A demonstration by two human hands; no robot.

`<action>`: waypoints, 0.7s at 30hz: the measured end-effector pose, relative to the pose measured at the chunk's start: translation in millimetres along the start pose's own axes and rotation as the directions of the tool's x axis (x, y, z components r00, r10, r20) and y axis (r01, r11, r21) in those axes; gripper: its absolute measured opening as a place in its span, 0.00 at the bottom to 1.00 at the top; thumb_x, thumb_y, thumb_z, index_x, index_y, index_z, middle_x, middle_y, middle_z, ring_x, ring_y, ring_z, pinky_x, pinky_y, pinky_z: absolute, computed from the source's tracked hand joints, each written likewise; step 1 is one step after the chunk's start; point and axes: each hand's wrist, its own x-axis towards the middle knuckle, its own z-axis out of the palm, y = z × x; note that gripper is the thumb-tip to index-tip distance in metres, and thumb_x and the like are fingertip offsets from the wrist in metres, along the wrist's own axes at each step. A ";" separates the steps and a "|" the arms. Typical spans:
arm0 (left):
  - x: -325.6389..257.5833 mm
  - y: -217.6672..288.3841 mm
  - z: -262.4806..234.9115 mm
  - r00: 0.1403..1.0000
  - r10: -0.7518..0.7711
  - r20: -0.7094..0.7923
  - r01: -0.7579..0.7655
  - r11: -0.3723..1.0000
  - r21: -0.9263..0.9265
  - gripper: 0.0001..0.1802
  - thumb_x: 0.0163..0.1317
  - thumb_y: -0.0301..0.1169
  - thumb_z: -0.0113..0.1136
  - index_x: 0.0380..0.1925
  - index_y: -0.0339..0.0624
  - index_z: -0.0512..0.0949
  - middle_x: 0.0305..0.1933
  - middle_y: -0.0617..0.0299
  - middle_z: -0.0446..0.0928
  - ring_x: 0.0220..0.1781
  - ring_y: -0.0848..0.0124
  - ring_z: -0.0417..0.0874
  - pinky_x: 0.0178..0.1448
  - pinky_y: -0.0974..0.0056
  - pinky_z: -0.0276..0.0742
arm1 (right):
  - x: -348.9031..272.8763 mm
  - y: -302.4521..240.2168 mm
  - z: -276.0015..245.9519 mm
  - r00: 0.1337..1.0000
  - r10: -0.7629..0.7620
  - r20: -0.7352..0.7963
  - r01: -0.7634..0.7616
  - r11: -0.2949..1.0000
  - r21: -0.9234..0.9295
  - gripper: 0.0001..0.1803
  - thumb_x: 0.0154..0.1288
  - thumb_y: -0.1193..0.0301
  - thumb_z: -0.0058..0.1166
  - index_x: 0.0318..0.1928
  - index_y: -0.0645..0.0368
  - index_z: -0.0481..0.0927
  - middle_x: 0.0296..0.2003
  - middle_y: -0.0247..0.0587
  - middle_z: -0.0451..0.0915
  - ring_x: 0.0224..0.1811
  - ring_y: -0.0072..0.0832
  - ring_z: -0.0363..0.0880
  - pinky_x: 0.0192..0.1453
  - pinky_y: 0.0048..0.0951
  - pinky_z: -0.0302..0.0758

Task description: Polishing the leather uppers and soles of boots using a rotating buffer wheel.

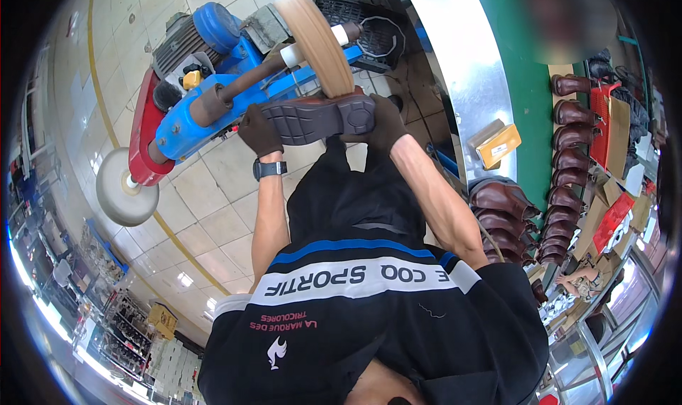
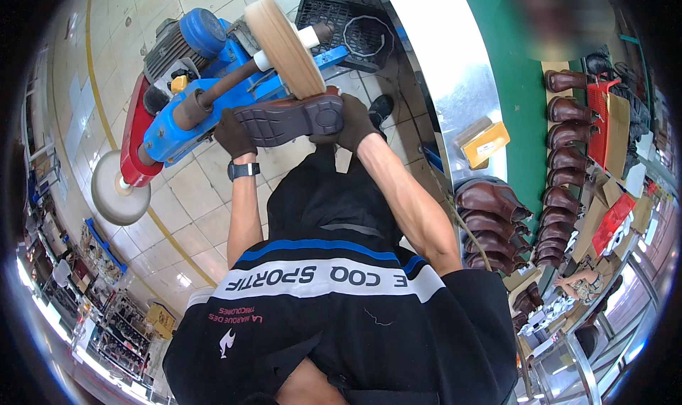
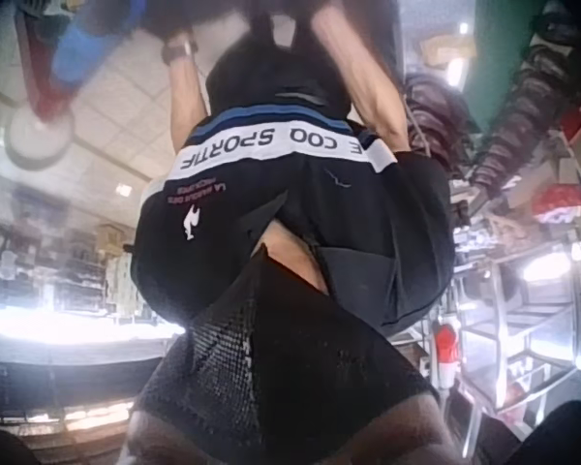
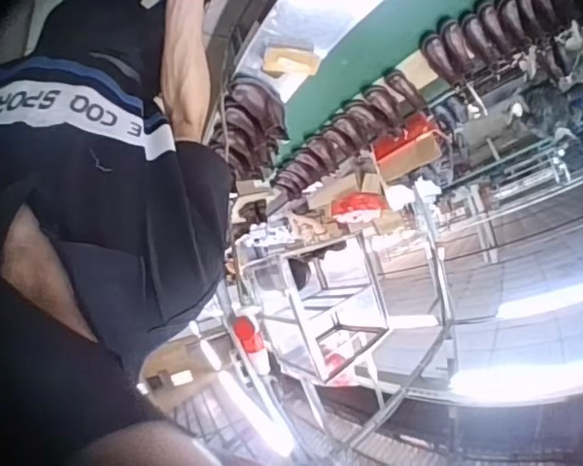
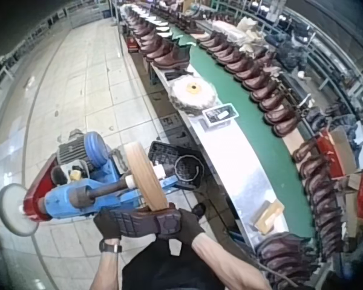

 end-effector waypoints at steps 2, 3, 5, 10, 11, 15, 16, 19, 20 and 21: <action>3.6 0.4 -8.0 0.999 -0.031 -0.036 0.029 0.998 -0.060 0.20 0.60 0.34 0.49 0.13 0.32 0.65 0.15 0.66 0.63 0.23 0.78 0.59 0.27 0.65 0.56 | 2.3 1.8 10.9 0.999 -0.038 0.001 0.038 0.997 -0.068 0.15 0.64 0.66 0.43 0.48 0.59 0.71 0.44 0.42 0.76 0.44 0.37 0.78 0.41 0.49 0.80; 4.8 0.8 -12.2 0.995 -0.065 -0.070 0.056 0.991 -0.121 0.20 0.61 0.34 0.49 0.13 0.33 0.67 0.16 0.67 0.64 0.24 0.78 0.60 0.28 0.65 0.57 | 4.0 3.1 16.1 0.997 -0.077 0.004 0.077 0.988 -0.136 0.14 0.64 0.68 0.43 0.48 0.60 0.70 0.43 0.43 0.76 0.43 0.38 0.78 0.37 0.52 0.81; 4.5 1.4 -21.1 0.998 -0.033 -0.049 0.029 0.997 -0.069 0.19 0.61 0.35 0.49 0.15 0.33 0.70 0.17 0.67 0.66 0.24 0.77 0.61 0.28 0.65 0.58 | 7.5 6.8 23.1 0.993 -0.118 0.005 0.117 0.973 -0.197 0.14 0.64 0.68 0.43 0.48 0.60 0.70 0.42 0.44 0.76 0.41 0.39 0.79 0.32 0.53 0.82; 13.1 -9.3 -79.0 0.770 0.070 0.634 -0.117 0.993 0.032 0.15 0.61 0.36 0.54 0.36 0.34 0.81 0.32 0.63 0.80 0.34 0.78 0.75 0.41 0.69 0.71 | 13.4 -0.4 22.5 0.990 0.137 -0.030 -0.138 0.989 -0.046 0.19 0.65 0.62 0.37 0.49 0.60 0.71 0.41 0.43 0.77 0.39 0.37 0.80 0.28 0.51 0.82; 12.1 24.0 -84.2 0.598 -0.266 0.756 0.045 0.953 0.300 0.15 0.59 0.35 0.57 0.39 0.35 0.81 0.38 0.59 0.81 0.39 0.77 0.78 0.47 0.70 0.72 | 13.0 -3.7 18.8 0.992 0.118 -0.048 -0.125 0.973 -0.192 0.21 0.65 0.58 0.36 0.48 0.60 0.72 0.40 0.41 0.78 0.37 0.36 0.80 0.27 0.52 0.81; -4.6 40.2 -73.5 0.181 -0.153 0.972 -0.310 0.929 0.204 0.38 0.51 0.38 0.65 0.61 0.36 0.64 0.52 0.54 0.75 0.51 0.67 0.77 0.57 0.63 0.69 | 12.5 -7.9 30.3 0.988 0.114 -0.102 -0.143 0.921 -0.363 0.20 0.64 0.59 0.35 0.48 0.58 0.72 0.37 0.41 0.78 0.34 0.34 0.80 0.24 0.47 0.81; -9.4 26.5 -70.1 0.178 -0.142 0.974 -0.238 0.954 0.182 0.43 0.49 0.38 0.67 0.63 0.36 0.58 0.56 0.52 0.71 0.56 0.66 0.73 0.60 0.63 0.66 | 11.6 -9.3 24.8 0.991 0.113 -0.069 -0.131 0.906 -0.403 0.22 0.65 0.58 0.34 0.50 0.59 0.71 0.39 0.42 0.77 0.36 0.34 0.80 0.26 0.46 0.81; -24.9 6.4 -57.6 0.160 -0.100 0.982 -0.056 0.992 0.110 0.50 0.48 0.38 0.68 0.66 0.36 0.50 0.63 0.49 0.63 0.62 0.65 0.67 0.65 0.62 0.61 | 8.0 -5.1 5.3 0.994 0.086 0.073 -0.055 0.933 -0.356 0.25 0.65 0.53 0.33 0.51 0.59 0.70 0.41 0.41 0.76 0.38 0.33 0.80 0.30 0.40 0.81; -32.6 1.1 -56.2 0.163 -0.073 0.984 0.054 0.996 0.065 0.50 0.49 0.38 0.68 0.67 0.36 0.49 0.65 0.48 0.60 0.65 0.65 0.64 0.66 0.63 0.59 | 2.7 -2.0 0.6 0.980 0.055 0.190 -0.002 0.964 -0.267 0.27 0.65 0.50 0.35 0.51 0.59 0.70 0.41 0.39 0.76 0.38 0.31 0.80 0.32 0.35 0.80; -41.6 -4.9 -56.0 0.230 -0.006 0.973 0.001 1.000 0.006 0.50 0.50 0.37 0.68 0.67 0.38 0.48 0.65 0.49 0.60 0.65 0.64 0.63 0.67 0.62 0.58 | -9.7 -3.3 2.2 0.975 0.005 0.222 0.050 0.969 -0.241 0.26 0.61 0.51 0.47 0.51 0.58 0.70 0.41 0.36 0.77 0.38 0.26 0.79 0.38 0.26 0.78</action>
